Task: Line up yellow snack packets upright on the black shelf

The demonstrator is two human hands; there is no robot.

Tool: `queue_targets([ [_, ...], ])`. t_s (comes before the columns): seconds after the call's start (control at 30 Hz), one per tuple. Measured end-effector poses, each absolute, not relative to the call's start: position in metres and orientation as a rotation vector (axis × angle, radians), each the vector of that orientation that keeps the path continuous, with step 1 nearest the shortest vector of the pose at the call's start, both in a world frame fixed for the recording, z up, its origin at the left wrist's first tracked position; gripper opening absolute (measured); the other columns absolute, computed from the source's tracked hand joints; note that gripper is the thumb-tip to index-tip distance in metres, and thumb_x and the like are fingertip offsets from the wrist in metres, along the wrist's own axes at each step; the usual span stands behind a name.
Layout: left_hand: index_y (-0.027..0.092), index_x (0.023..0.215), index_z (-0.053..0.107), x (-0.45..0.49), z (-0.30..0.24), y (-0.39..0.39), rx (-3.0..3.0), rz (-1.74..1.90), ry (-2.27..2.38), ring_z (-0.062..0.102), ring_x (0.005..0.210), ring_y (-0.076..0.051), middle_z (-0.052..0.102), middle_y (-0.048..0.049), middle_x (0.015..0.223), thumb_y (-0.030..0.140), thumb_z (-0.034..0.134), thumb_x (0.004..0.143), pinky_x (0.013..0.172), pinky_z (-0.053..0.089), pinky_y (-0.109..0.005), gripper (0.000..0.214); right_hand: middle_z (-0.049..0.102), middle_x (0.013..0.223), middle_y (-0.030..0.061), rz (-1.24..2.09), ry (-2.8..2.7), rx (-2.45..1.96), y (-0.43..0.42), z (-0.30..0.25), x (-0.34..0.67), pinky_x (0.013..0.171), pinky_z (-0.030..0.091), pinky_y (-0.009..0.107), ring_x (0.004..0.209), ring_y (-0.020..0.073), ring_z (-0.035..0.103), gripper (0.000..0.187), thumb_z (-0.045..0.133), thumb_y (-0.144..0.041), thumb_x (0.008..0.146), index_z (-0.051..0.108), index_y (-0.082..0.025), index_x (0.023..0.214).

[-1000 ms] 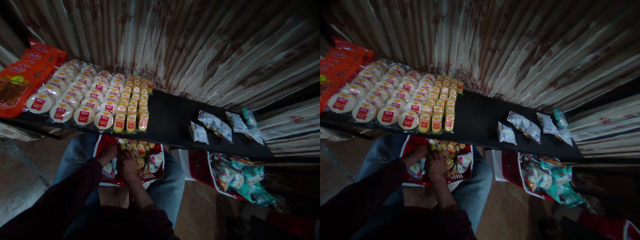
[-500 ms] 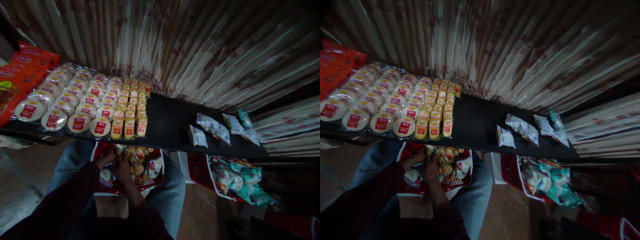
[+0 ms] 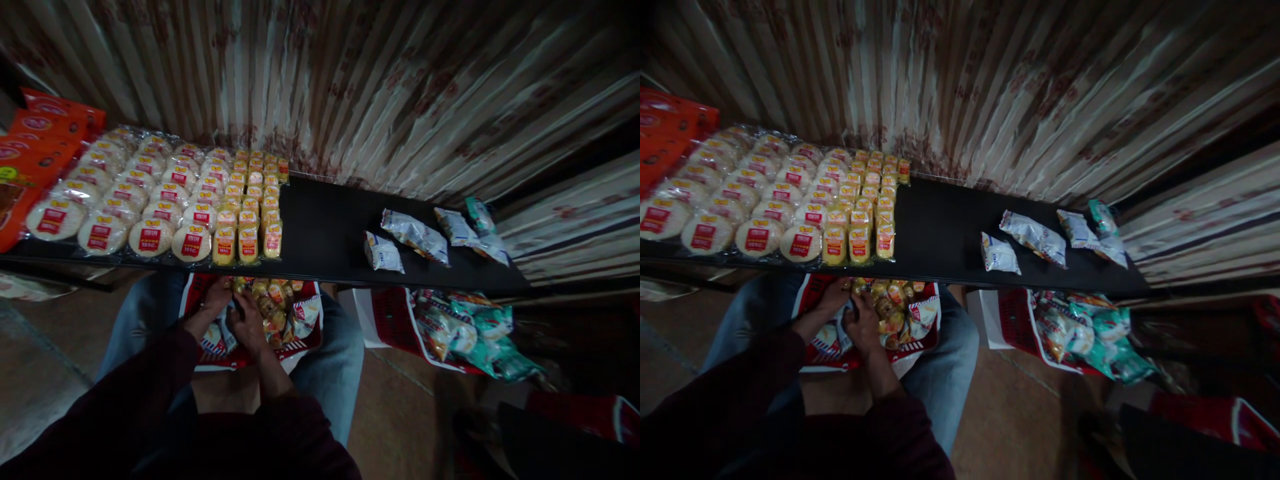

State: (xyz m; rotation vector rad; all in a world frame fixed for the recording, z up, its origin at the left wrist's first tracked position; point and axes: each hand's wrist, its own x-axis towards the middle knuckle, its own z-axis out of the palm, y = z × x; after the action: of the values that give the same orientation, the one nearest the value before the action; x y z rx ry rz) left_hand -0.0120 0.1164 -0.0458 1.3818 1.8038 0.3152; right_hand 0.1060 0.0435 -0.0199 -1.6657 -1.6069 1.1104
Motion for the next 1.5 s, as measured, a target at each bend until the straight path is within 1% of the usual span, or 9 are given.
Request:
queue_targets([
  [0.1, 0.019, 0.117, 0.058, -0.007, -0.016, 0.109, 1.527, 0.291, 1.899, 0.065, 0.1, -0.02, 0.069, -0.0099, 0.109, 0.015, 0.049, 0.083, 0.088, 0.048, -0.03, 0.035, 0.052, 0.138, 0.008, 0.979, -1.58, -1.584, 0.039, -0.005, 0.109, 0.108, 0.041, 0.035, 0.128, 0.0207, 0.05, 0.048, 0.053, -0.015, 0.078, 0.06, -0.02, 0.126],
  [0.27, 0.016, 0.118, 0.058, 0.019, 0.027, 0.084, 1.882, 0.373, 1.895, 0.063, 0.104, -0.022, 0.069, -0.0118, 0.107, 0.012, 0.046, 0.083, 0.092, 0.047, -0.033, 0.037, 0.056, 0.132, 0.0094, 0.736, -1.591, -1.578, 0.03, 0.026, 0.133, 0.107, 0.042, 0.037, 0.124, 0.02, 0.052, 0.045, 0.047, -0.016, 0.082, 0.061, -0.019, 0.124],
  [0.43, 0.016, 0.131, 0.051, 0.057, 0.024, 0.043, 2.174, 0.692, 1.573, 0.056, 0.116, -0.021, 0.063, -0.0109, 0.125, 0.011, 0.043, 0.086, 0.101, 0.044, -0.038, 0.047, 0.058, 0.123, 0.0161, 0.464, -1.54, -1.717, 0.004, 0.034, 0.17, 0.104, 0.044, 0.043, 0.119, 0.0245, 0.053, 0.042, 0.045, -0.024, 0.085, 0.061, -0.012, 0.122],
  [0.57, 0.014, 0.128, 0.055, 0.068, 0.009, 0.015, 2.399, 0.731, 1.374, 0.048, 0.126, -0.022, 0.059, -0.0122, 0.132, 0.011, 0.042, 0.088, 0.106, 0.04, -0.042, 0.042, 0.057, 0.122, 0.0165, 0.445, -1.583, -1.772, -0.014, 0.025, 0.186, 0.103, 0.044, 0.042, 0.118, 0.0248, 0.053, 0.041, 0.045, -0.021, 0.083, 0.061, -0.012, 0.12],
  [0.8, 0.018, 0.122, 0.06, 0.049, 0.033, -0.011, 2.656, 0.823, 1.101, 0.05, 0.122, -0.023, 0.065, -0.0099, 0.121, 0.015, 0.046, 0.091, 0.106, 0.038, -0.046, 0.035, 0.059, 0.118, 0.0142, 0.479, -1.505, -1.764, -0.013, 0.012, 0.188, 0.098, 0.047, 0.041, 0.112, 0.0232, 0.056, 0.041, 0.041, -0.016, 0.082, 0.062, -0.014, 0.117],
  [0.93, 0.019, 0.121, 0.06, 0.048, 0.04, -0.016, 2.531, 0.672, 1.189, 0.055, 0.114, -0.022, 0.064, -0.01, 0.121, 0.017, 0.042, 0.092, 0.102, 0.041, -0.042, 0.034, 0.058, 0.118, 0.013, 0.507, -1.495, -1.761, -0.011, 0.01, 0.186, 0.099, 0.046, 0.041, 0.112, 0.0224, 0.056, 0.044, 0.042, -0.014, 0.079, 0.061, -0.016, 0.118],
  [1.13, 0.018, 0.117, 0.06, 0.041, 0.019, -0.006, 2.106, 0.547, 1.578, 0.06, 0.105, -0.02, 0.066, -0.011, 0.114, 0.02, 0.036, 0.093, 0.095, 0.046, -0.034, 0.033, 0.058, 0.118, 0.0128, 0.478, -1.564, -1.744, -0.012, 0.016, 0.183, 0.101, 0.043, 0.043, 0.113, 0.0231, 0.053, 0.039, 0.043, -0.016, 0.083, 0.062, -0.016, 0.117],
  [1.33, 0.017, 0.11, 0.064, 0.036, 0.018, 0.003, 2.207, 0.002, 1.376, 0.064, 0.101, -0.023, 0.067, -0.0134, 0.11, 0.006, 0.048, 0.079, 0.091, 0.048, -0.035, 0.036, 0.062, 0.11, 0.0091, 0.583, -1.792, -1.788, -0.012, 0.013, 0.169, 0.098, 0.046, 0.037, 0.106, 0.0221, 0.056, 0.035, 0.049, -0.015, 0.083, 0.067, -0.022, 0.112],
  [1.5, 0.012, 0.113, 0.062, 0.031, 0.024, 0.031, 2.131, -0.174, 1.558, 0.067, 0.094, -0.027, 0.07, -0.0191, 0.099, 0.018, 0.037, 0.09, 0.081, 0.05, -0.037, 0.034, 0.061, 0.117, 0.0131, 0.645, -1.72, -1.774, -0.007, 0.004, 0.168, 0.099, 0.045, 0.039, 0.111, 0.0237, 0.056, 0.043, 0.046, -0.012, 0.081, 0.063, -0.016, 0.121],
])
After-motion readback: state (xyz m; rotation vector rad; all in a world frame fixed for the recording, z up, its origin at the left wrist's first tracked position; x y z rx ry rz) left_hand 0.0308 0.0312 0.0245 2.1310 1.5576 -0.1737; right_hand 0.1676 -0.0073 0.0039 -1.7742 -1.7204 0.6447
